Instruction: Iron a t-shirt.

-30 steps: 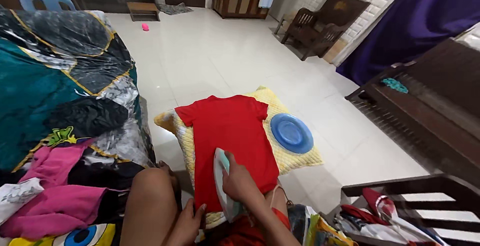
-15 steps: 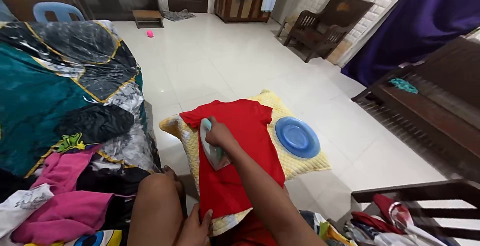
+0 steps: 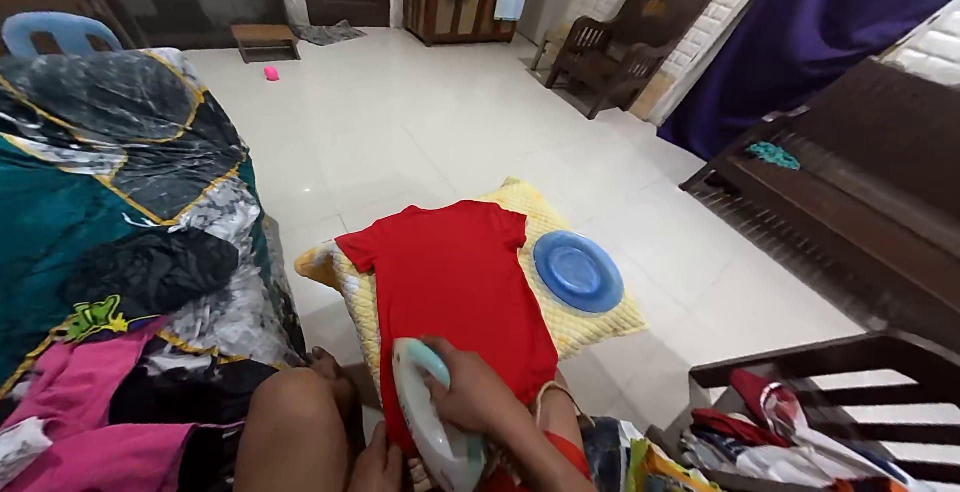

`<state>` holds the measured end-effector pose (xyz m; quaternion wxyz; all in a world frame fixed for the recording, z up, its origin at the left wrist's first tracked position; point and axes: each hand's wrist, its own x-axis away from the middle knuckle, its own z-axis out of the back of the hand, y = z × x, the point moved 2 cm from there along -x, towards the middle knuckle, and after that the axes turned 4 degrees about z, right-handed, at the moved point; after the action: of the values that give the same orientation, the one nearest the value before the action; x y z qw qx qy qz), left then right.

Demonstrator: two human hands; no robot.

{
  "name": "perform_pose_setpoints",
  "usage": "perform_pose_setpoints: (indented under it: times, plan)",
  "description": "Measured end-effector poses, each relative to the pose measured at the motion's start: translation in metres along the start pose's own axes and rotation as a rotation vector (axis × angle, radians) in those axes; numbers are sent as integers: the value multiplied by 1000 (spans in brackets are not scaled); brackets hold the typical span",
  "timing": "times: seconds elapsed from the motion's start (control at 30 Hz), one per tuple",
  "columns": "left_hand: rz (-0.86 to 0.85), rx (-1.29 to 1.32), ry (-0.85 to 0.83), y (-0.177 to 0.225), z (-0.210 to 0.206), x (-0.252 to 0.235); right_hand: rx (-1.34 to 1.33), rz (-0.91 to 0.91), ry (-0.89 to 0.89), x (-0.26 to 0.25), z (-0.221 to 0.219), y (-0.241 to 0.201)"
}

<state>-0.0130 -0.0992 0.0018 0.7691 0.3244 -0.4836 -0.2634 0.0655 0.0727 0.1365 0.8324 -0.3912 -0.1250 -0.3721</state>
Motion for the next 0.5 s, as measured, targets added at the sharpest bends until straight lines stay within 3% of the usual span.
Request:
perform_pose_setpoints:
  times: [0.17, 0.27, 0.37, 0.43, 0.5]
  plan:
    - [7, -184, 203, 13, 1, 7, 114, -96, 209, -47, 33, -1]
    - [-248, -279, 486, 39, 15, 1, 167, -112, 229, -85, 52, -4]
    - [-495, -409, 673, 92, 45, -21, 206, -101, 226, -120, 71, -16]
    - [-593, -421, 650, 123, 56, -55, 205, -100, 245, -147, 84, -24]
    - [-574, -497, 574, 141, 58, -100, 190, -94, 263, -176, 99, -27]
